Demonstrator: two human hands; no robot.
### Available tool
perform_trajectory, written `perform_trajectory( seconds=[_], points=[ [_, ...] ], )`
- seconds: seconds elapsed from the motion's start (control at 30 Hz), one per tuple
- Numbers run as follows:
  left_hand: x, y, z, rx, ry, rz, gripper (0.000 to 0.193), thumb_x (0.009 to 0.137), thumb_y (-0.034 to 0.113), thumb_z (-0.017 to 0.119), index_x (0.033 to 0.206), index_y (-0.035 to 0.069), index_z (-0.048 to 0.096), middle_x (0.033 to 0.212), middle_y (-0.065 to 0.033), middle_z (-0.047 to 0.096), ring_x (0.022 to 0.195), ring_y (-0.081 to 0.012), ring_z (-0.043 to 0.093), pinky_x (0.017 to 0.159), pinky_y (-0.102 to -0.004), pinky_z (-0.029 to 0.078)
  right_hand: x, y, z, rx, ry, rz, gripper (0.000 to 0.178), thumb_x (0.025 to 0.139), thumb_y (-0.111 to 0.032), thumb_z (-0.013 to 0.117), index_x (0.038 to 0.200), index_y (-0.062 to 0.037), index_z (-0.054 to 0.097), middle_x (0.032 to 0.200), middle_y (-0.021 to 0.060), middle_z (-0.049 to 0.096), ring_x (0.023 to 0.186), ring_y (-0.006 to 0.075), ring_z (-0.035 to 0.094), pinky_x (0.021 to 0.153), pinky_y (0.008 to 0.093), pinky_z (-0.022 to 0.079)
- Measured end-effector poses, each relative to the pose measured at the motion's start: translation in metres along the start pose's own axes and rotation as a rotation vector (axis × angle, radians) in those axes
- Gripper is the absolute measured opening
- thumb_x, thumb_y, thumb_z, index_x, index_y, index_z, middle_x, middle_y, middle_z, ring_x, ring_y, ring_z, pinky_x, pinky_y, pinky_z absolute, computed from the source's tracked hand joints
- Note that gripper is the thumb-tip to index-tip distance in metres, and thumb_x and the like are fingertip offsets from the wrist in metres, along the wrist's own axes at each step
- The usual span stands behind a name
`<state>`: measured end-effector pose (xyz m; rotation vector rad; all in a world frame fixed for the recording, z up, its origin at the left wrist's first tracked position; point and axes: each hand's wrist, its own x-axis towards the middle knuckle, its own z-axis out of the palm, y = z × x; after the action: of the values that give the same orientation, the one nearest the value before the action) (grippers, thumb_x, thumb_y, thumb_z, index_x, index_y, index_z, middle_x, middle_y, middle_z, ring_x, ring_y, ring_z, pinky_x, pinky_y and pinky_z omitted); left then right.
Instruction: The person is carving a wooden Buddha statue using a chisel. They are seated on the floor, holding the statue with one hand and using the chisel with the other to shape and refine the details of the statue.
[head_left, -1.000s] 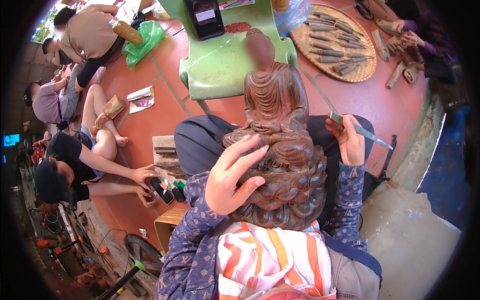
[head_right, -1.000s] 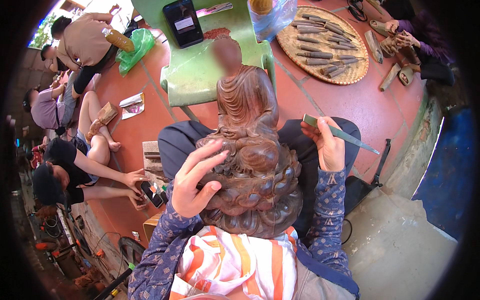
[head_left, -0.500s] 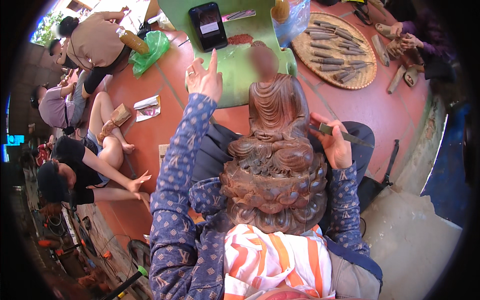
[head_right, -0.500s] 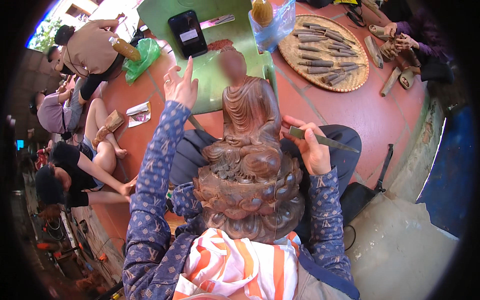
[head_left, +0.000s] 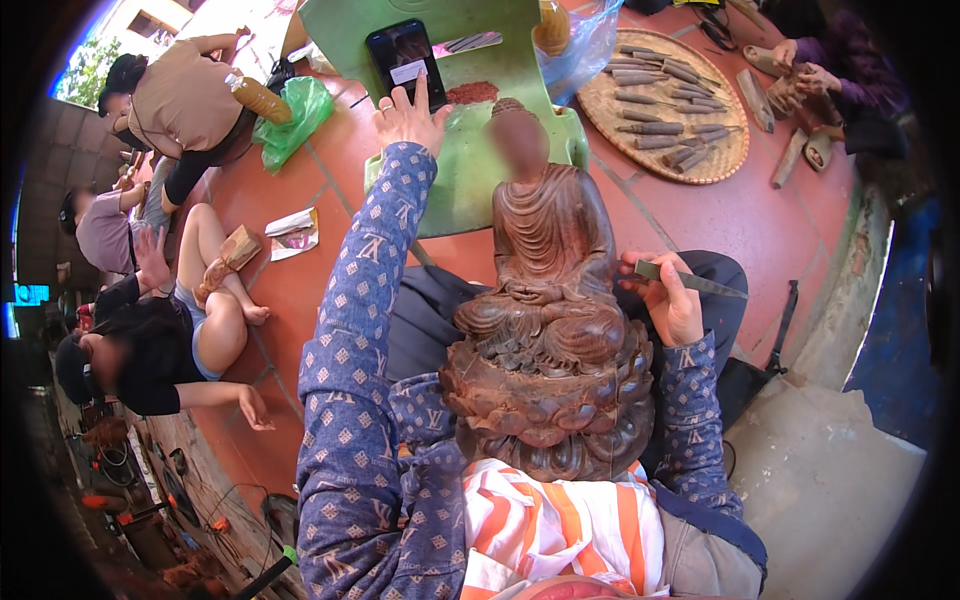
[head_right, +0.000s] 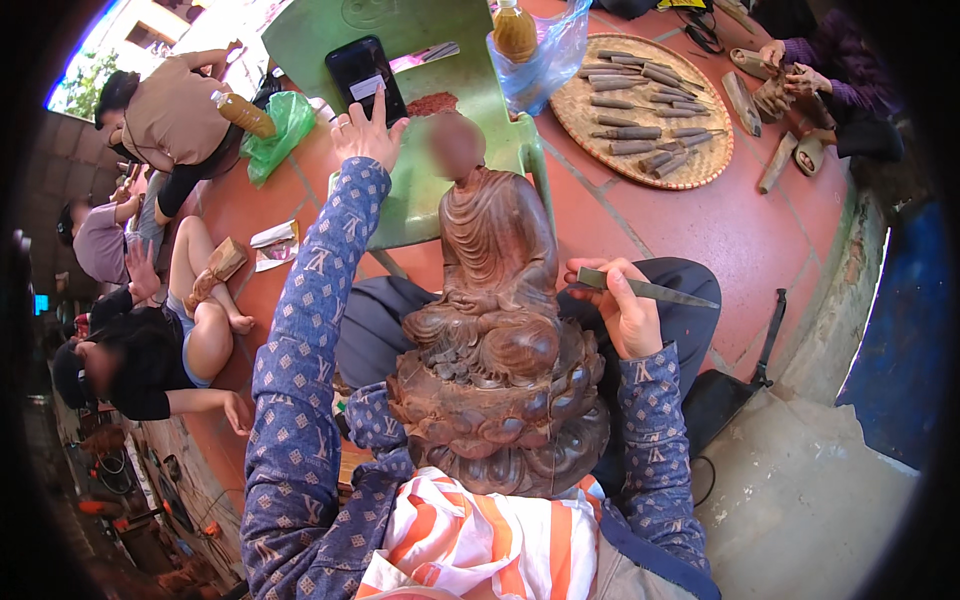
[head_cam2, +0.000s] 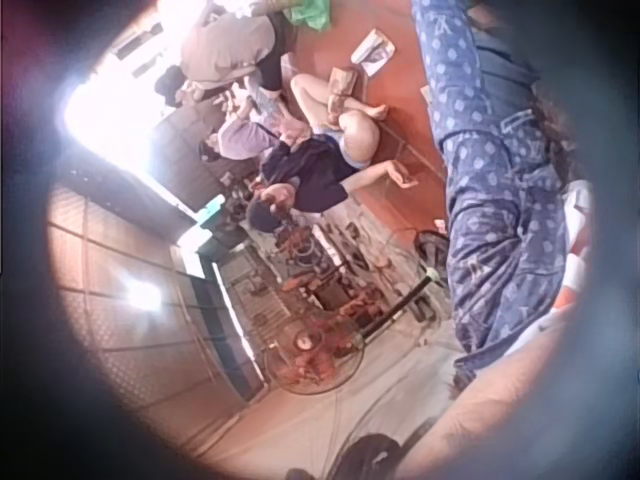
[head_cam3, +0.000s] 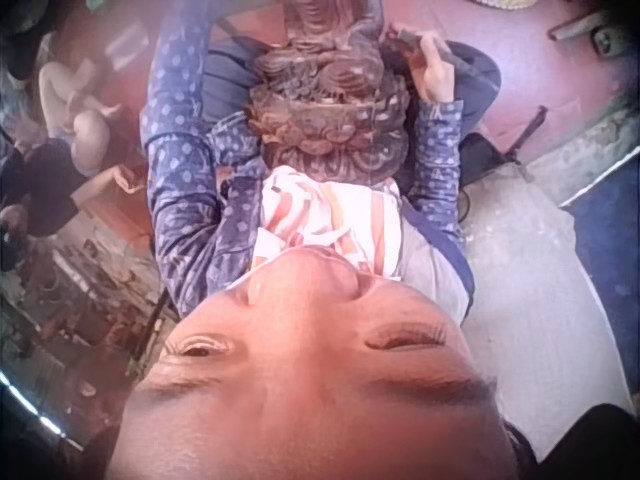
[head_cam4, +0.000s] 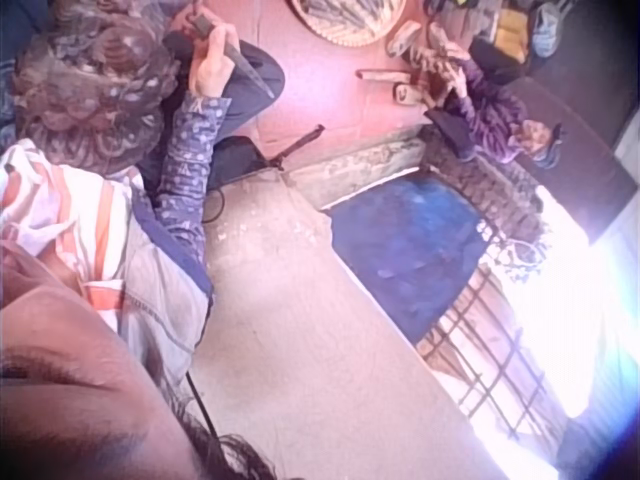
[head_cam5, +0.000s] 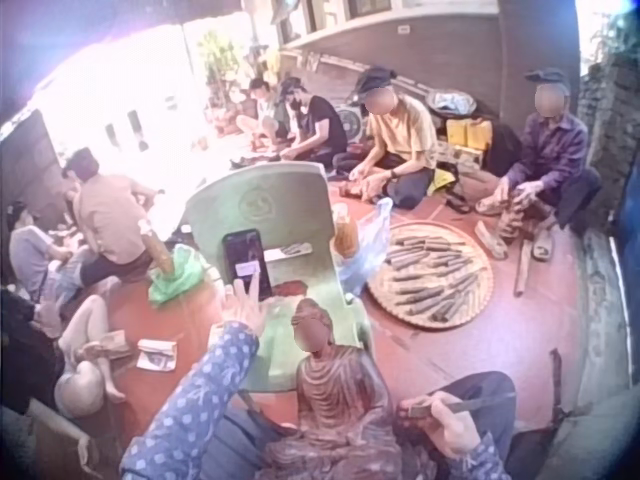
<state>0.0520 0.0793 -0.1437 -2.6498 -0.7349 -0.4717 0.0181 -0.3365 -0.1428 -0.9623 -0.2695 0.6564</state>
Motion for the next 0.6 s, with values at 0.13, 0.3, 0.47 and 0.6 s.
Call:
perform_trajectory(
  seconds=[0.13, 0.3, 0.47, 0.6],
  points=[
    [0.001, -0.001, -0.005, -0.015, -0.004, 0.001, 0.07, 0.089, 0.057, 0.052, 0.149, 0.028, 0.03, 0.108, -0.0148, 0.047, 0.102, -0.0351, 0.051, 0.084, -0.0473, 0.04, 0.0, -0.001, 0.0, 0.002, 0.021, -0.005, 0.025, 0.1, -0.027, 0.048, 0.096, -0.0031, 0.056, 0.116, 0.0211, 0.061, 0.105, 0.0272, 0.061, 0.088, 0.041, 0.049],
    [-0.032, 0.012, -0.046, -0.219, 0.013, 0.032, 0.064, 0.091, 0.048, 0.055, 0.147, 0.022, 0.036, 0.11, -0.0169, 0.049, 0.101, -0.0353, 0.051, 0.089, -0.0483, 0.04, -0.003, 0.0, -0.003, -0.008, 0.063, 0.002, 0.026, 0.1, -0.026, 0.048, 0.099, -0.0021, 0.056, 0.115, 0.0198, 0.062, 0.102, 0.0259, 0.062, 0.087, 0.0391, 0.049],
    [-0.123, -0.005, -0.123, -0.766, -0.041, 0.16, 0.05, 0.091, 0.035, 0.061, 0.132, 0.009, 0.052, 0.108, -0.0181, 0.051, 0.1, -0.0354, 0.05, 0.091, -0.0431, 0.041, 0.0, 0.0, 0.0, -0.007, 0.088, 0.038, 0.029, 0.1, -0.026, 0.048, 0.101, 0.0006, 0.058, 0.108, 0.017, 0.064, 0.1, 0.0231, 0.062, 0.084, 0.0359, 0.051],
    [-0.185, -0.012, -0.207, -1.156, -0.315, 0.354, 0.061, 0.086, 0.041, 0.064, 0.132, 0.004, 0.051, 0.118, -0.0183, 0.053, 0.111, -0.0348, 0.049, 0.099, -0.0414, 0.038, -0.004, -0.002, 0.0, -0.036, 0.104, 0.07, 0.029, 0.1, -0.026, 0.048, 0.099, 0.0011, 0.06, 0.101, 0.0144, 0.065, 0.096, 0.0212, 0.063, 0.082, 0.0346, 0.051]
  ],
)
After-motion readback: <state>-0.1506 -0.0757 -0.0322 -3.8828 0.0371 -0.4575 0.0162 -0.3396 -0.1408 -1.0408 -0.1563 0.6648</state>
